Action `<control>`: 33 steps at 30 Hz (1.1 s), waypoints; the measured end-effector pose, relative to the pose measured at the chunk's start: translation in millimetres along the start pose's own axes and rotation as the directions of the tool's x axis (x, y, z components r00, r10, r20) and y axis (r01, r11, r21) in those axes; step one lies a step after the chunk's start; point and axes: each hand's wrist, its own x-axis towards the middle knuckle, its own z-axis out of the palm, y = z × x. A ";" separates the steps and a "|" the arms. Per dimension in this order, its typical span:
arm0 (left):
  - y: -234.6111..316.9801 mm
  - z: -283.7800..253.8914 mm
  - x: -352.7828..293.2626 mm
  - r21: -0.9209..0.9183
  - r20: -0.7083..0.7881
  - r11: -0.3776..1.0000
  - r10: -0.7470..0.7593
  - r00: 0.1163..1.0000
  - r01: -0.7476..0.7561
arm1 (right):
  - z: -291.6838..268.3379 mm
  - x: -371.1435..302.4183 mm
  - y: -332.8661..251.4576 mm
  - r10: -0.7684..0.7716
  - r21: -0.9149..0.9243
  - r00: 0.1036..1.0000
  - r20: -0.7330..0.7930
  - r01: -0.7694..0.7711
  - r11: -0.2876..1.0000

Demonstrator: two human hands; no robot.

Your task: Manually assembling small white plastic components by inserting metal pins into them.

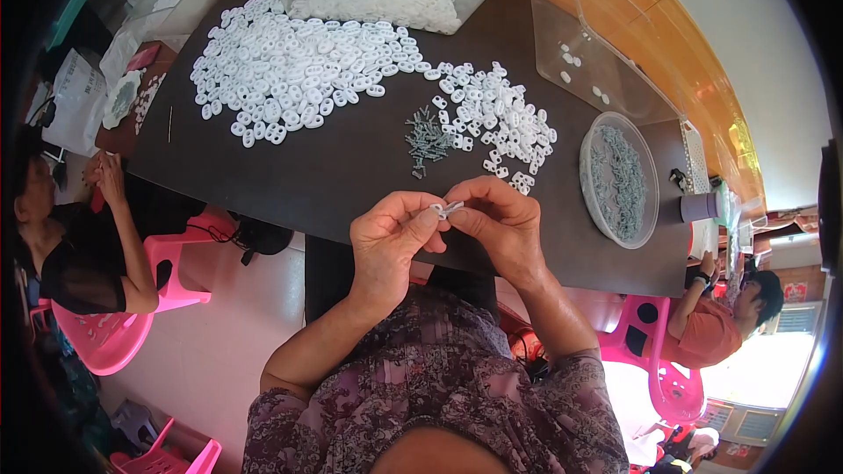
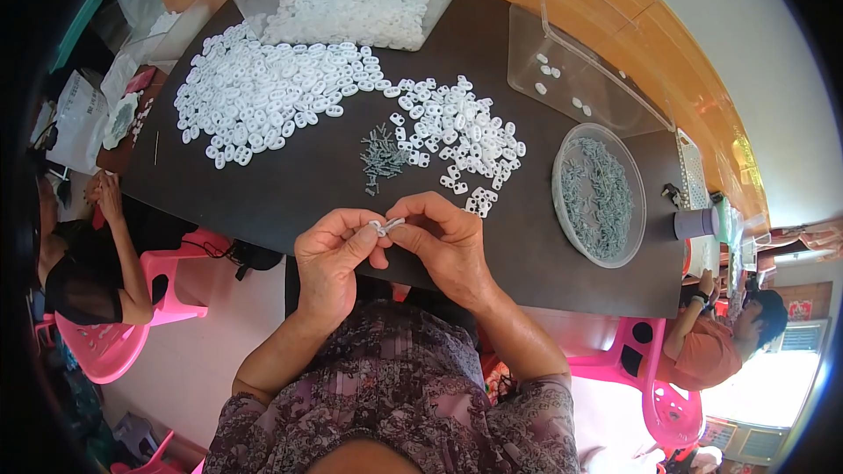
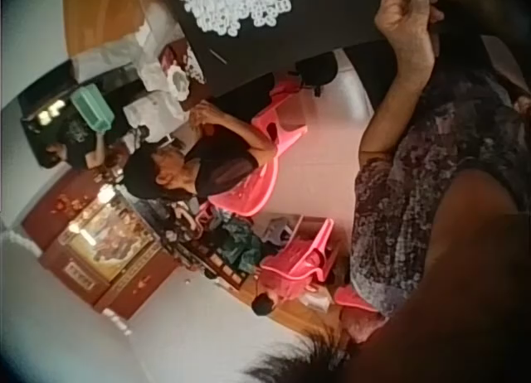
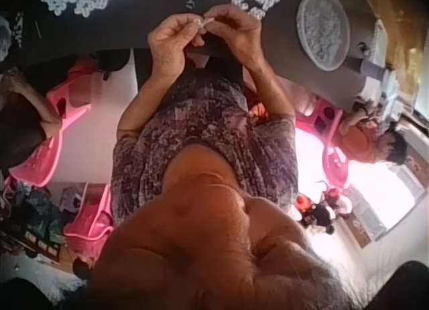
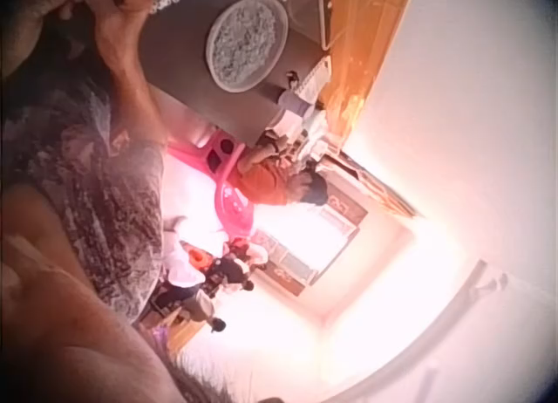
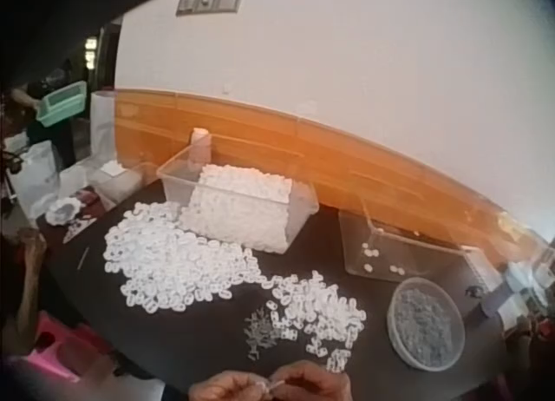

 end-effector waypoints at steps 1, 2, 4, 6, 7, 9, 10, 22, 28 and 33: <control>-0.4 0.1 -0.5 -0.025 -0.004 1.000 0.000 1.000 0.000 | 2.2 -1.3 0.8 -0.010 0.052 1.000 -0.014 0.010 0.999; -0.4 0.2 -0.8 -0.025 -0.005 1.000 0.000 1.000 0.000 | 3.4 -1.9 1.4 -0.018 0.103 0.999 -0.029 0.021 0.994; 0.4 1.2 -1.2 -0.027 -0.022 1.000 -0.007 1.000 0.006 | 2.4 -0.5 2.7 -0.039 0.045 0.998 -0.048 0.042 0.998; 2.7 1.7 -1.3 -0.027 -0.029 1.000 -0.009 1.000 0.008 | 2.2 -0.5 2.6 -0.061 -0.014 0.996 -0.064 0.060 0.998; 3.4 1.5 -1.3 -0.026 -0.036 1.000 -0.011 0.999 0.010 | 2.7 -1.0 1.5 -0.011 -0.020 0.995 -0.100 0.009 1.000; 4.0 0.7 -1.6 -0.023 -0.042 1.000 -0.017 0.999 0.016 | 1.8 -2.1 1.4 0.039 -0.023 0.990 -0.135 -0.043 0.999; 4.4 0.4 -2.0 -0.020 -0.047 1.000 -0.023 0.999 0.022 | -0.2 -2.9 1.8 0.013 -0.006 0.995 -0.096 -0.014 1.000; 4.6 2.9 -9.4 0.118 -0.072 0.993 0.041 0.997 -0.032 | 4.5 -4.3 -1.6 0.060 0.057 0.987 -0.147 -0.052 0.997; 3.8 4.4 -10.0 0.158 -0.105 0.987 0.028 0.994 -0.011 | 7.3 -3.7 2.8 0.010 0.033 0.982 -0.186 -0.003 0.999; 3.3 3.7 -10.1 0.182 -0.114 0.983 0.032 0.993 -0.011 | 9.6 -4.8 2.6 -0.021 0.000 0.981 -0.192 0.021 1.000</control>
